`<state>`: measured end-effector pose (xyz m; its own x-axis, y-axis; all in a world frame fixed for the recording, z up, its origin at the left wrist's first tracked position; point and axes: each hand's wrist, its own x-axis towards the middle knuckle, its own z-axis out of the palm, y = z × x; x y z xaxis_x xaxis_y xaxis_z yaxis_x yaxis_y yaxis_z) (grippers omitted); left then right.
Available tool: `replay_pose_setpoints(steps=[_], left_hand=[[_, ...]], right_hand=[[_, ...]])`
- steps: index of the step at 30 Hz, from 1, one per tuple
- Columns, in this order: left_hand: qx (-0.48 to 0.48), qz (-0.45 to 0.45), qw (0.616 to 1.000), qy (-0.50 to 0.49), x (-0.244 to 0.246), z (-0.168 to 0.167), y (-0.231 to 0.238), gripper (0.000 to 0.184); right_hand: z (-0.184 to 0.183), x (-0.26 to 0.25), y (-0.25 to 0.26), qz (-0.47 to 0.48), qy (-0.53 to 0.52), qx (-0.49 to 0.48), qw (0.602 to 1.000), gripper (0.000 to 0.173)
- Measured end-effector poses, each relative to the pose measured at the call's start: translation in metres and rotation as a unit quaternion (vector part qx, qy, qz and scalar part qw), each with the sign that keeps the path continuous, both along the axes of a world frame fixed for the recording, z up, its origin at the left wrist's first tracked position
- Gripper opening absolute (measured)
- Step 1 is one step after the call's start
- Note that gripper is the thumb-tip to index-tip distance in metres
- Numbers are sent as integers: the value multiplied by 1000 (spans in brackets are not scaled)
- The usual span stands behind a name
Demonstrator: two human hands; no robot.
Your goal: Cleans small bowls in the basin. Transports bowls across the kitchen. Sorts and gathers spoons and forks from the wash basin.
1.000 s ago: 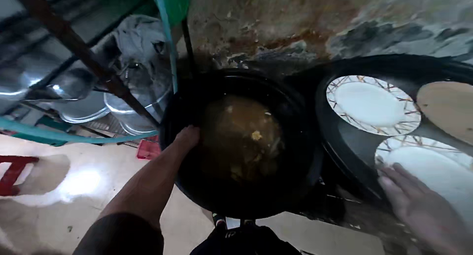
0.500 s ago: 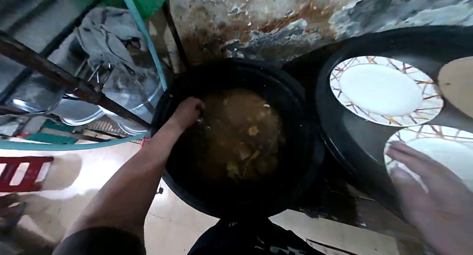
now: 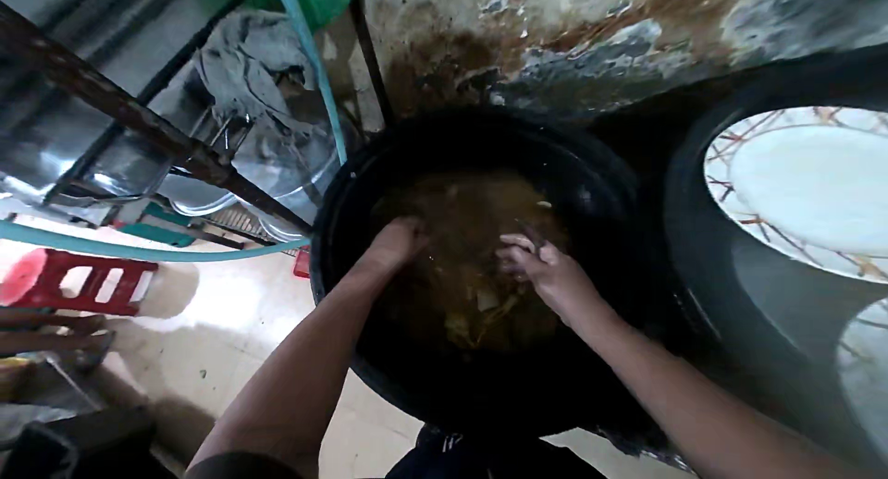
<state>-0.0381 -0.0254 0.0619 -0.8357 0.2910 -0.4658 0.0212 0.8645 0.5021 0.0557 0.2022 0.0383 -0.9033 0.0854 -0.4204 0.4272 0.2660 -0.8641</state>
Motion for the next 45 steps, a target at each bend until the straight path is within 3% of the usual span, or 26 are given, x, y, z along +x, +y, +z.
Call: replay_pose_setpoints(steps=[3, 6, 9, 12, 15, 19, 21, 24, 26, 28, 30, 31, 34, 36, 40, 43, 45], left_hand=[[-166, 24, 986, -18, 4, -48, -9, 47], [-222, 46, 972, -55, 12, -66, 4, 49], [-169, 97, 981, -24, 9, -64, 2, 38], [-76, 86, 993, 35, -12, -49, -17, 33], [-88, 60, 992, 65, -25, -19, -22, 31], [-158, -80, 955, 237, -21, 35, -7, 28], [-118, -202, 915, 328, -11, 57, 6, 23], [-46, -318, 874, 365, 10, 74, 41, 16], [-1, -328, 880, 342, 16, 69, 56, 17], [1, -282, 923, 260, 14, 60, 56, 23], [-82, -205, 970, 104, 12, 50, 46, 36], [-150, -179, 972, 37, 15, 38, 39, 44], [-355, -158, 912, -135, 40, -2, 17, 57], [-395, -147, 885, -198, 56, -29, 6, 58], [-301, -110, 930, -182, 48, -63, -23, 51], [-239, -54, 966, -80, 17, -27, -28, 38], [-181, -92, 979, 24, 2, 10, -21, 31]], right_hand=[[-14, 1, 9, -32, 24, -14, 999, 35], [-19, -2, 12, -34, 52, -13, 998, 35], [-19, -3, 14, -41, 55, -10, 998, 34], [-17, -3, 16, -60, 63, -26, 996, 33], [-14, -3, 15, -52, 61, -30, 996, 34], [-16, -3, 16, -44, 82, -35, 995, 34], [-14, 0, 15, -30, 107, -39, 993, 36], [-6, 4, 10, 0, 94, -79, 992, 40], [-5, 5, 10, 21, 81, -107, 991, 38], [-9, 3, 11, 33, 41, -97, 994, 30], [-12, 0, 12, 39, -1, -60, 997, 26], [-11, -1, 12, 25, -6, -49, 998, 26], [-7, -4, 15, -88, 21, -89, 992, 30], [-7, -6, 19, -147, 32, -114, 982, 29], [-9, -8, 20, -180, 16, -145, 973, 22], [-7, -8, 19, -156, -4, -149, 977, 23], [-8, -7, 20, -130, 10, -172, 976, 25]])
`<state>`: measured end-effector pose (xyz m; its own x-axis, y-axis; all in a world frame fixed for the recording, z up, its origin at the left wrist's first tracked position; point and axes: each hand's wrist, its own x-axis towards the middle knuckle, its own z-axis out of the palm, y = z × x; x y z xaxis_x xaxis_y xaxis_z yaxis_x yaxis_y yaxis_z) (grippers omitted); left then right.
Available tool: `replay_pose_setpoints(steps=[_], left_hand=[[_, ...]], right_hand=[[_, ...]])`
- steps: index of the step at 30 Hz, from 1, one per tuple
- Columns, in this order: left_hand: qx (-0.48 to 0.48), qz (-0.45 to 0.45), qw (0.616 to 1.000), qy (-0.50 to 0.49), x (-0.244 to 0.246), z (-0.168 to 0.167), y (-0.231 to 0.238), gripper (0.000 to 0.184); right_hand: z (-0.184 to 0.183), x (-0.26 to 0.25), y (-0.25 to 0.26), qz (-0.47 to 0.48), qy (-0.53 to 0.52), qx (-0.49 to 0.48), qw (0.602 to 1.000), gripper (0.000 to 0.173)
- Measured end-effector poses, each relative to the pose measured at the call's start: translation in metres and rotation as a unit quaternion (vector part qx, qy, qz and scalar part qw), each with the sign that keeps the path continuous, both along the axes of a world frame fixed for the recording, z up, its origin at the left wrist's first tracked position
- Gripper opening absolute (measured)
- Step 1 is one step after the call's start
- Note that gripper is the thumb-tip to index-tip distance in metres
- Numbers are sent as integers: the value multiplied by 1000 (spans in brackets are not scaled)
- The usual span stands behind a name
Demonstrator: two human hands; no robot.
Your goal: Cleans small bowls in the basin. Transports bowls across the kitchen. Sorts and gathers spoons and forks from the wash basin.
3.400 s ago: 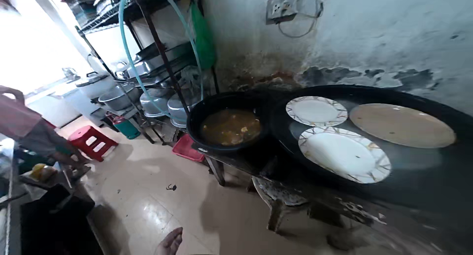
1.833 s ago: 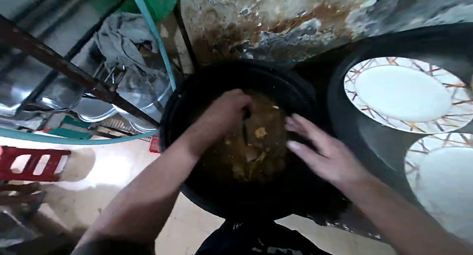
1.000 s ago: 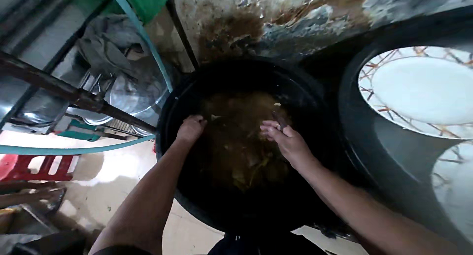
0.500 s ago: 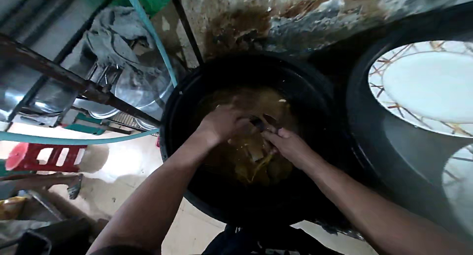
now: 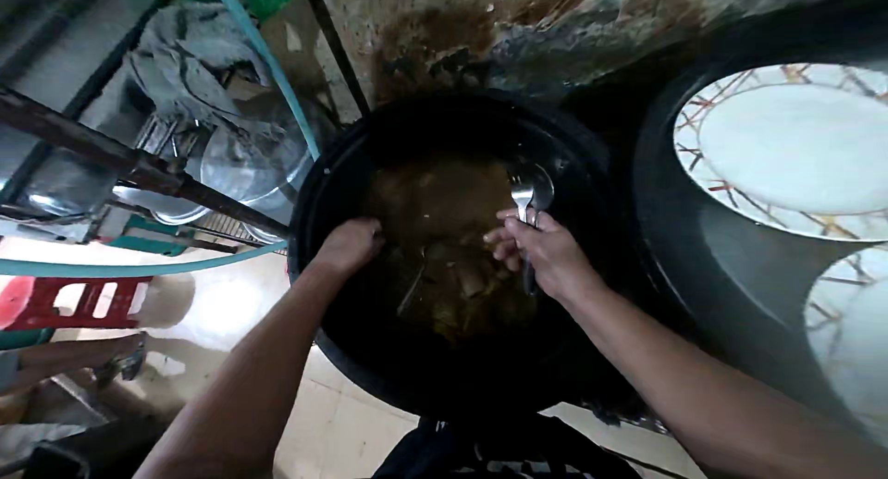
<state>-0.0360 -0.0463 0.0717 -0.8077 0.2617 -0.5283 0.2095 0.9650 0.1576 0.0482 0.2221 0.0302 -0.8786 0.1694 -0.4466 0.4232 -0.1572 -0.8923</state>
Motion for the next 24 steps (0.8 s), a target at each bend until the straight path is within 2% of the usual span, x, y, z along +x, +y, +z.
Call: replay_pose_setpoints(steps=[3, 6, 8, 10, 12, 13, 15, 17, 19, 21, 24], left_hand=[[74, -128, 987, 65, -2, 51, 41, 25], [136, -231, 955, 128, 4, 62, 87, 22], [221, -186, 949, 129, 3, 58, 106, 22], [280, -73, 954, 76, -5, 47, 112, 25], [314, 27, 949, -3, -17, 19, 107, 35], [296, 45, 953, -35, -21, 1, 102, 44], [183, 31, 981, -53, -22, -37, 94, 52], [36, 13, 998, -56, -10, -62, 99, 51], [-42, 17, 998, -51, 6, -72, 110, 44], [-57, 6, 998, -37, 11, -79, 114, 39], [-18, 17, 999, -34, -6, -73, 97, 36]], right_hand=[[-1, -1, 0, 24, 34, -68, 997, 27], [2, 0, -3, 27, 31, -97, 994, 27], [5, 0, -1, 32, 19, -102, 994, 26], [5, 0, 1, 34, 6, -79, 996, 24], [2, -1, 2, 27, -10, -47, 998, 22], [1, -1, 2, 6, -17, -29, 999, 26], [2, -4, 2, -58, -30, -16, 998, 23], [1, -6, 5, -113, -29, -46, 992, 22], [2, -7, 6, -126, -28, -57, 990, 25], [3, -7, 5, -125, -36, -36, 991, 26], [3, -5, 5, -104, -35, 2, 994, 22]])
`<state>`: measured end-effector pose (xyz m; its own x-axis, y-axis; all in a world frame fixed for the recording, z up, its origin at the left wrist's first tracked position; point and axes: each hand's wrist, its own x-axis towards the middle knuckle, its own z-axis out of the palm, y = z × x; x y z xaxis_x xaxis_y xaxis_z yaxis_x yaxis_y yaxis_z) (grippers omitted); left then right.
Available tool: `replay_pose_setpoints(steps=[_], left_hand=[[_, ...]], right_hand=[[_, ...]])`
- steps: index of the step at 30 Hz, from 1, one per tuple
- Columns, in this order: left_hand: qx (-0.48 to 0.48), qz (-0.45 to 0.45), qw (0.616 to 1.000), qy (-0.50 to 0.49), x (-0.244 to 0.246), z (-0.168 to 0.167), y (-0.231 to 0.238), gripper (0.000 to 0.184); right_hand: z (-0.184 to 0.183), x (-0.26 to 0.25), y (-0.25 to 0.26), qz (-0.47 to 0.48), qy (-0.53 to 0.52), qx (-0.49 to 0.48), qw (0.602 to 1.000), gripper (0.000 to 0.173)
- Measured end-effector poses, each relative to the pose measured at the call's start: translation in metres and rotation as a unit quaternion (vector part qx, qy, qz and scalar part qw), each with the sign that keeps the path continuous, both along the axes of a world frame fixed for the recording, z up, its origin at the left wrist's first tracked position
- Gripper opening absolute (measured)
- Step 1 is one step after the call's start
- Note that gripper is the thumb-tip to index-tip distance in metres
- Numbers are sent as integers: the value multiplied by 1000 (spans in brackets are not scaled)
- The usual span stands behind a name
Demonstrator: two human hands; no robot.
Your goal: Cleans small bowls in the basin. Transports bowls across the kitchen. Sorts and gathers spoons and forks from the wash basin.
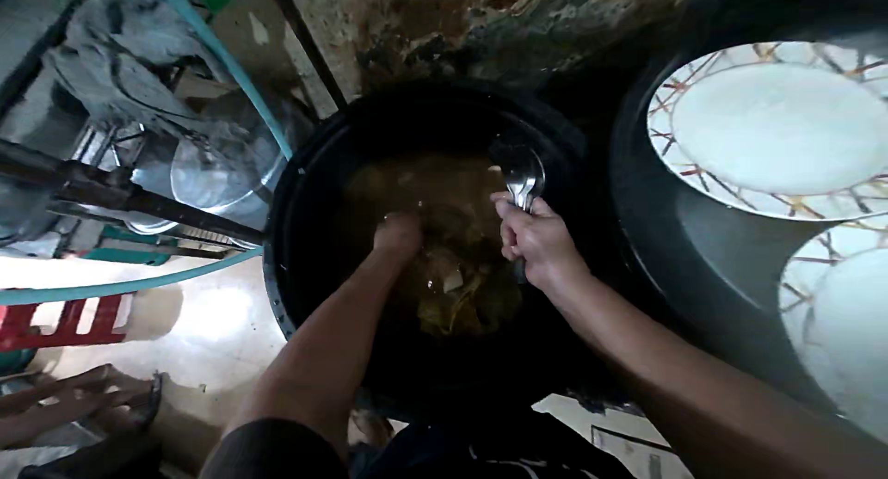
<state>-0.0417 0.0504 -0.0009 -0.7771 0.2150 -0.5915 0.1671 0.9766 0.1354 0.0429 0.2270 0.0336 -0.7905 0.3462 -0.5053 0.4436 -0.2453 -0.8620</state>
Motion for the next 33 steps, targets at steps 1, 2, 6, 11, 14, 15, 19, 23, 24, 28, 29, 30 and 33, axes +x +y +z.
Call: replay_pose_setpoints(steps=[1, 2, 6, 11, 14, 15, 19, 23, 24, 28, 29, 30, 33], left_hand=[[32, 27, 999, -7, -10, 12, -7, 34], [64, 47, 997, -11, -18, 26, -12, 34], [216, 65, 974, -15, -21, 92, 1, 29], [448, 165, 879, -18, -1, 100, 39, 21], [404, 163, 899, -53, 13, 78, 36, 34], [315, 110, 940, -71, 25, 73, 32, 43], [-81, -120, 975, -171, 92, 41, 22, 45], [-141, -130, 962, -193, 104, 20, -8, 32], [-144, -118, 966, -179, 97, 24, -18, 31], [-166, -55, 981, -77, 49, 63, -70, 28], [-181, -35, 981, -51, 37, 77, -80, 29], [-190, -23, 981, -15, 28, 87, -89, 31], [-164, -35, 982, 88, 20, 97, -94, 50]], right_hand=[[0, 0, 0, 5, -1, 6, 1000, 20], [0, -1, -1, 6, -3, 4, 1000, 19], [-3, -2, -1, 30, 14, -93, 995, 29], [0, 1, -3, 80, 41, -128, 988, 28], [-2, 1, -3, 62, 18, -31, 997, 20], [-3, 1, -2, 46, 15, 0, 999, 20], [-5, -2, 1, -8, 22, -3, 1000, 25], [-4, -2, 2, -16, 24, -32, 999, 25], [-4, -1, 3, -18, 25, -40, 999, 26], [-2, -2, 2, -32, 44, -51, 997, 25], [-2, -3, 1, -33, 41, -40, 998, 23], [-2, -3, 1, -32, 37, -29, 998, 21], [-3, -4, 0, -19, 36, 5, 999, 21]])
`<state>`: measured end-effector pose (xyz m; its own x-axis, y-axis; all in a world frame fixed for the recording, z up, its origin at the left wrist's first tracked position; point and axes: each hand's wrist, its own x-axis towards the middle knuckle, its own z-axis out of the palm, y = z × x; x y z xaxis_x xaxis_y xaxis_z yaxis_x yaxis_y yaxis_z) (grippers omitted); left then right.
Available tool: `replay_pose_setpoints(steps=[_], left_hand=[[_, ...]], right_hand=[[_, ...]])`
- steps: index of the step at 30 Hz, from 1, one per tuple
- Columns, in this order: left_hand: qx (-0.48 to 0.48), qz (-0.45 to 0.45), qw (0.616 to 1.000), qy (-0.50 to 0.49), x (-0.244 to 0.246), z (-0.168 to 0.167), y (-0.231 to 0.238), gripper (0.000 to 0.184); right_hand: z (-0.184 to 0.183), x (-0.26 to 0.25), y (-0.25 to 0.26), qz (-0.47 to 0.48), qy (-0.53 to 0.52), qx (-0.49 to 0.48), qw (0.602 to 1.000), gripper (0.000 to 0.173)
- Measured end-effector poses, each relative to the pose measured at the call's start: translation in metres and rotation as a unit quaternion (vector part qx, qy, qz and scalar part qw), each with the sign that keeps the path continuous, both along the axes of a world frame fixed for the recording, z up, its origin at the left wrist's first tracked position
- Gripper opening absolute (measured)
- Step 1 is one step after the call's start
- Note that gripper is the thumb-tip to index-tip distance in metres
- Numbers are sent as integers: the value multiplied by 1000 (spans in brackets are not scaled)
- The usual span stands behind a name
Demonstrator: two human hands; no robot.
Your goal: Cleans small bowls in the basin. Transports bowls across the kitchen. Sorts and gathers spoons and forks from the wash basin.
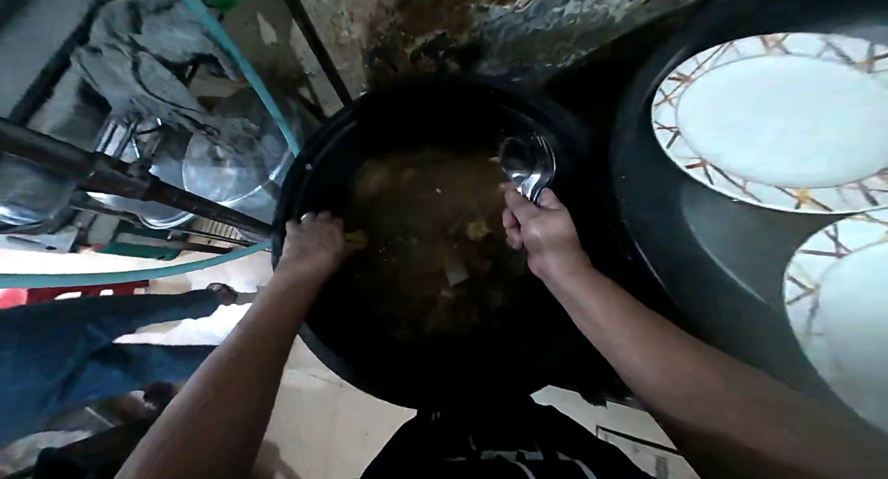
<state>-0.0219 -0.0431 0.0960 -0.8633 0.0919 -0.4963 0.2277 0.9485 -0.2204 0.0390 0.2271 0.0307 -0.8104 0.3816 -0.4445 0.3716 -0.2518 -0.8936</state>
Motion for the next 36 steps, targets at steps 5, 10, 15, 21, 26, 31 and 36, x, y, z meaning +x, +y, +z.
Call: replay_pose_setpoints(steps=[5, 10, 15, 21, 26, 31, 36], left_hand=[[62, -60, 982, -170, 56, -18, 107, 38], [137, -10, 945, -295, 92, -72, 157, 38], [124, -14, 975, -183, 50, -61, 111, 32], [213, -208, 954, 28, 3, 16, 98, 28], [399, -138, 897, 132, -7, 5, 81, 27], [322, 38, 939, -112, 16, -30, 84, 50], [216, -210, 924, -235, 77, -65, 121, 29]], right_hand=[[-1, 2, -2, 23, 2, 42, 999, 18], [-3, 8, -3, 55, 47, 55, 996, 23], [-3, 8, -4, 102, 4, 8, 995, 26], [6, 5, -7, 170, -55, 37, 983, 27], [2, 6, -6, 213, -28, -23, 976, 26], [-2, 5, -5, 162, -34, 26, 986, 25], [-2, -1, -2, 30, -20, -16, 999, 23]])
